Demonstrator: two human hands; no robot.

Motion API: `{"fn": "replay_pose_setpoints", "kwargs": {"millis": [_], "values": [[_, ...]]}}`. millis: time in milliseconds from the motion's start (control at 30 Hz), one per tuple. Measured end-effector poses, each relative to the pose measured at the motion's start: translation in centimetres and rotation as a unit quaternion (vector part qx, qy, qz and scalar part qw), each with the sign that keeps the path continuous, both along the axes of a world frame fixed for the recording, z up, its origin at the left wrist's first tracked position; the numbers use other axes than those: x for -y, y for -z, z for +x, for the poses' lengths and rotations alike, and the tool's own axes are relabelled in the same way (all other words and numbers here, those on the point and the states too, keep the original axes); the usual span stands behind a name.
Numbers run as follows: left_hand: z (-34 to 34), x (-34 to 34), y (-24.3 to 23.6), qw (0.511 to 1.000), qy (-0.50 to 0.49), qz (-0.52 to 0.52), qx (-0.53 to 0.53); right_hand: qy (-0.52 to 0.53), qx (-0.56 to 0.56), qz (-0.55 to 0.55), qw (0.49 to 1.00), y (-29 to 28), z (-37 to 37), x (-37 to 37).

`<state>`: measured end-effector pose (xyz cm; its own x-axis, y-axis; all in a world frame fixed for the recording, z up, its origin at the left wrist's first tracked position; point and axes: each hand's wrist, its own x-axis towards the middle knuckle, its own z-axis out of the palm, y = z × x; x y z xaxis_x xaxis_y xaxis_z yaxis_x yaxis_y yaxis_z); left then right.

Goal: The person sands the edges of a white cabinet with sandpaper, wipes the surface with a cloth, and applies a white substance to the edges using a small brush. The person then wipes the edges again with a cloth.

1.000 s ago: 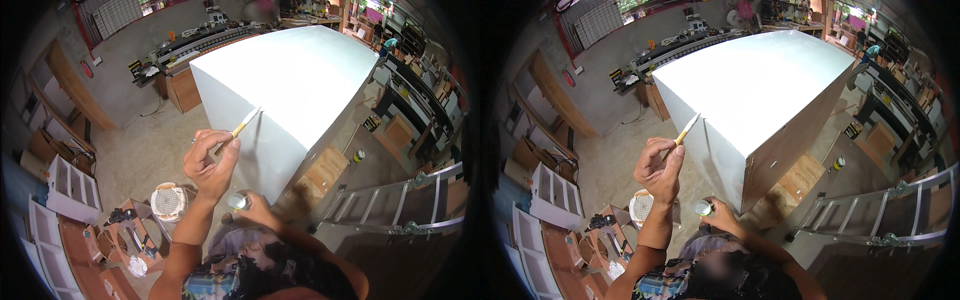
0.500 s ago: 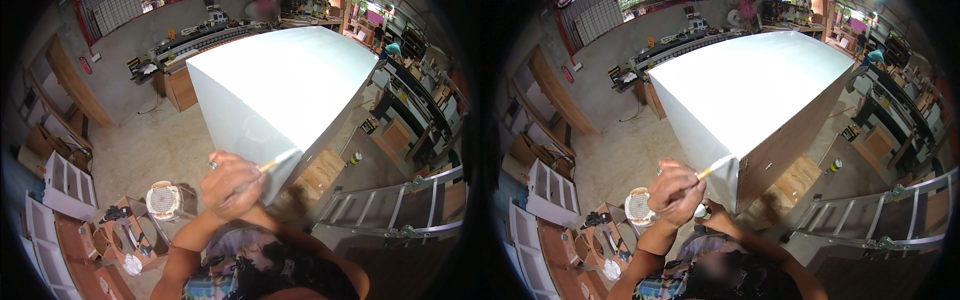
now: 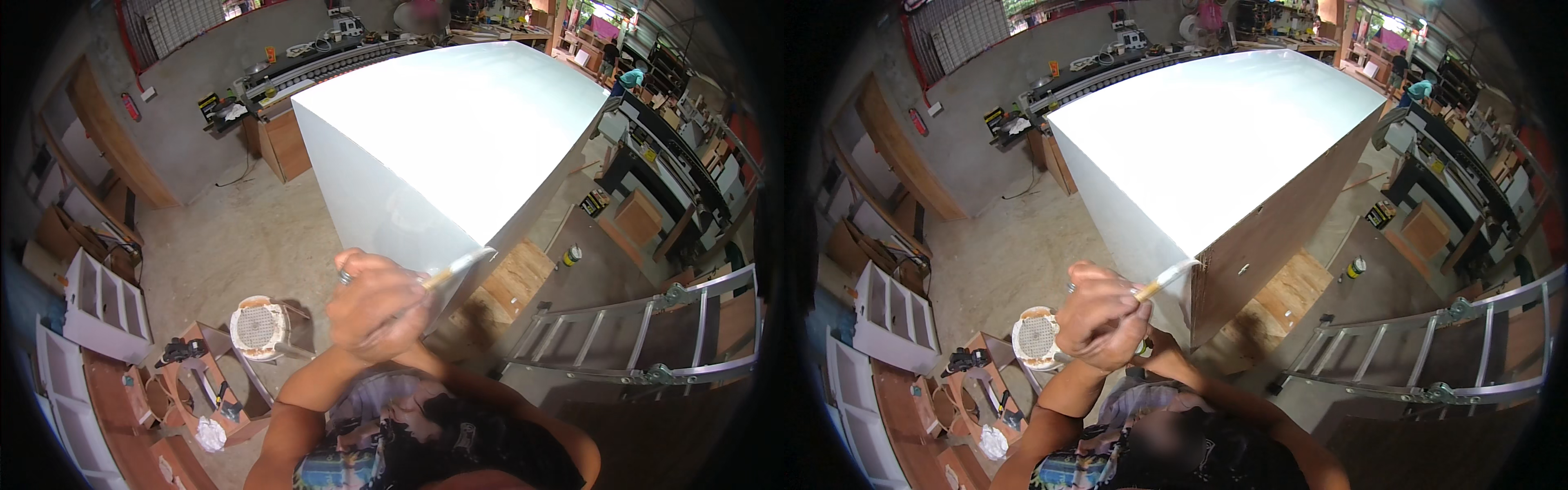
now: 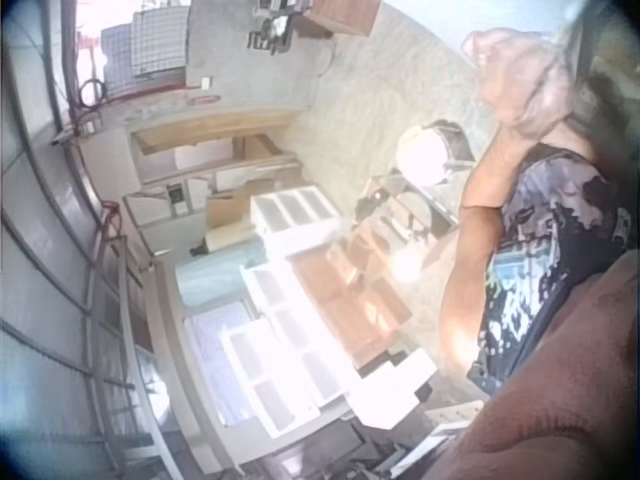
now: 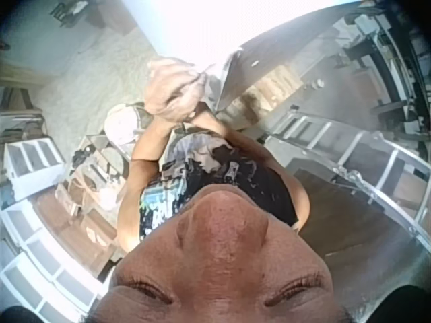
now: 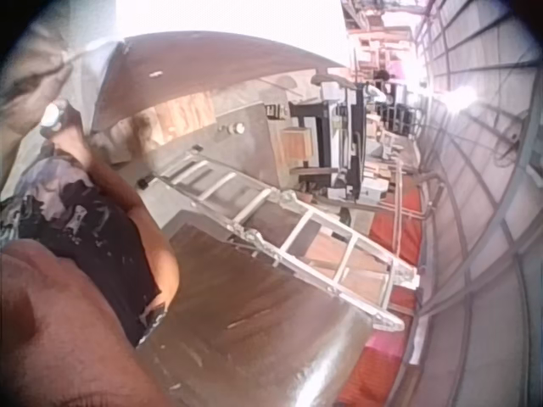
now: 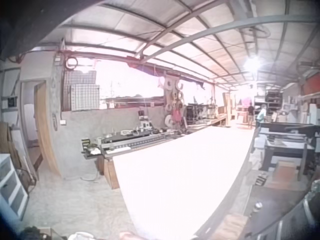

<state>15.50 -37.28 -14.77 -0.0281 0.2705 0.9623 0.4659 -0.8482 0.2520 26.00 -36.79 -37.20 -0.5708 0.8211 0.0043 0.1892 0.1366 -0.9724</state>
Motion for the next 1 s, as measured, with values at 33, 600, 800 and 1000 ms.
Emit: {"fn": "replay_pose_setpoints", "kwargs": {"millis": [33,600,800,1000], "values": [[-0.3,-0.2,0.4,0.999,-0.016,-0.006,0.029,0.000,-0.009,-0.005,1.000,0.1,-0.1,0.0],[-0.1,-0.5,-0.6,0.999,0.024,0.034,-0.032,-0.029,-0.018,-0.013,0.999,0.1,-0.2,-1.0],[-1.3,-1.3,-0.6,0.995,0.079,-0.047,0.041,-0.042,-0.009,-0.012,0.999,0.4,-0.8,-1.6],[-3.4,-2.7,0.1,0.987,0.066,-0.114,0.090,-0.044,0.011,-0.007,0.999,-0.2,-1.3,-2.0]]}}
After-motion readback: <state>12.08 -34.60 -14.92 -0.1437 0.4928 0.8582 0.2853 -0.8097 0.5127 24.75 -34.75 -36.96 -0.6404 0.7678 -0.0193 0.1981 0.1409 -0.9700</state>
